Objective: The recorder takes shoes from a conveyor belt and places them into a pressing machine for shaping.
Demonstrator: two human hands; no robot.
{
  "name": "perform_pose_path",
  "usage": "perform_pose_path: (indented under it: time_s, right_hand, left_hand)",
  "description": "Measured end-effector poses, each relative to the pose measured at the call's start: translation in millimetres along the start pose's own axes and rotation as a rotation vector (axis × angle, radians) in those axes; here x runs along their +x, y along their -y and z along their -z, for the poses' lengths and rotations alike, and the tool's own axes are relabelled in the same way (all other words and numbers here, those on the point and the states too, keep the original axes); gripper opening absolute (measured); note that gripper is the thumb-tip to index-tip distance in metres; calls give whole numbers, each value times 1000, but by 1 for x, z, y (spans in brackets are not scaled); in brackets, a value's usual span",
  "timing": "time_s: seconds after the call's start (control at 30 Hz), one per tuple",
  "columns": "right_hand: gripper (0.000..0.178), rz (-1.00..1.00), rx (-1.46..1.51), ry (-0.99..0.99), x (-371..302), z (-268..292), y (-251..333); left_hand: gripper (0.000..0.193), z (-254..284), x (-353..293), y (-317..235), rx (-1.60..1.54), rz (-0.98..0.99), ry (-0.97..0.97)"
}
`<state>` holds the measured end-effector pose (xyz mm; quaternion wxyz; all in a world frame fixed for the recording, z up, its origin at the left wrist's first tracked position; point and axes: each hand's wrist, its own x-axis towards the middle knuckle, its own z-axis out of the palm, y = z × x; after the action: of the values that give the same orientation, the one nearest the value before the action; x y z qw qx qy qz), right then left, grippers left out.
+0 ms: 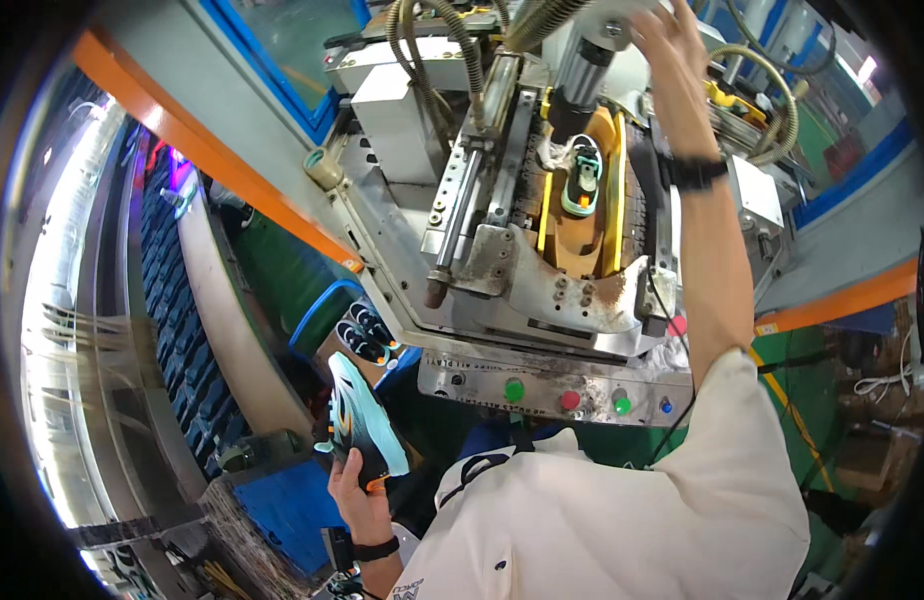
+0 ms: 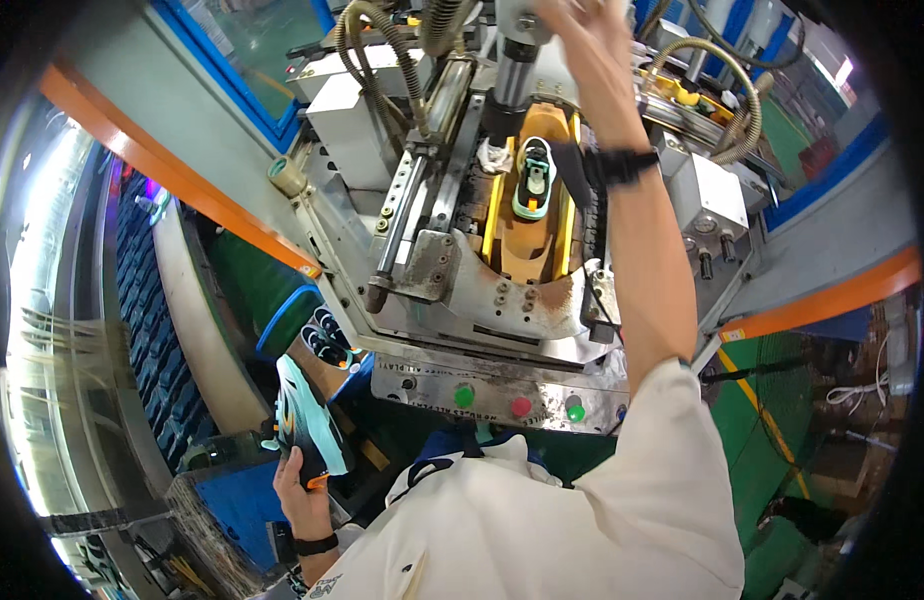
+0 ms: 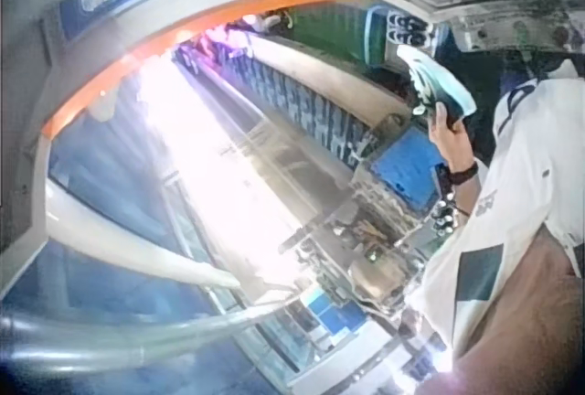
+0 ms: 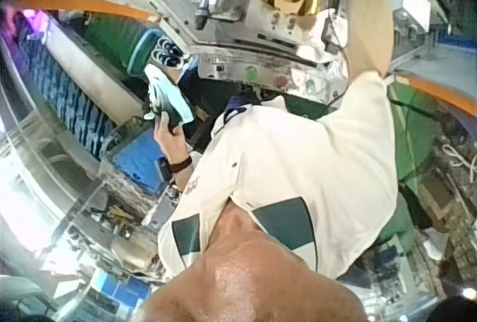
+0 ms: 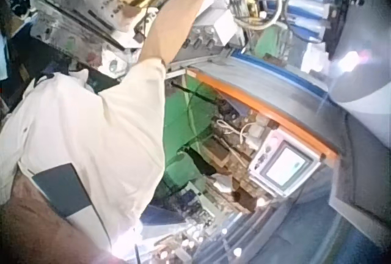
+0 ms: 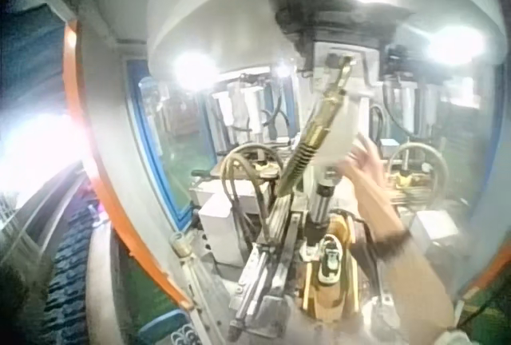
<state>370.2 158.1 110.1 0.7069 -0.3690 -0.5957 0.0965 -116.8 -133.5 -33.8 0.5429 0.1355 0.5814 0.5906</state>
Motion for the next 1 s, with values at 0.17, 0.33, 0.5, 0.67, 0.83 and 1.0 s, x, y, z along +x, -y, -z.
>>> perform_pose_path:
  time_s: [0.17,0.33,0.5,0.67,0.83,1.0]
  right_hand:
    - [25,-242,-229,-175,37,-3,7]
    - [33,-246,-249,-119,49,4,-3]
    - [66,-258,153,-127,58,58,-70]
    - [52,-129,164,-102,118,82,-97]
    - [51,-166,-84,-24,150,64,-100]
    - [49,-245,-218,0,134,69,-123]
  left_hand:
    - [24,-19,-15,14,-53,50,17]
    - [18,-7,-22,22,-28,34,5]
    - [19,1,-23,24,-34,17,-40]
    - [25,12,-25,20,-19,11,-78]
    - [26,3,-18,20,-95,18,-124]
    - [22,19,-14,23,18,10,-34]
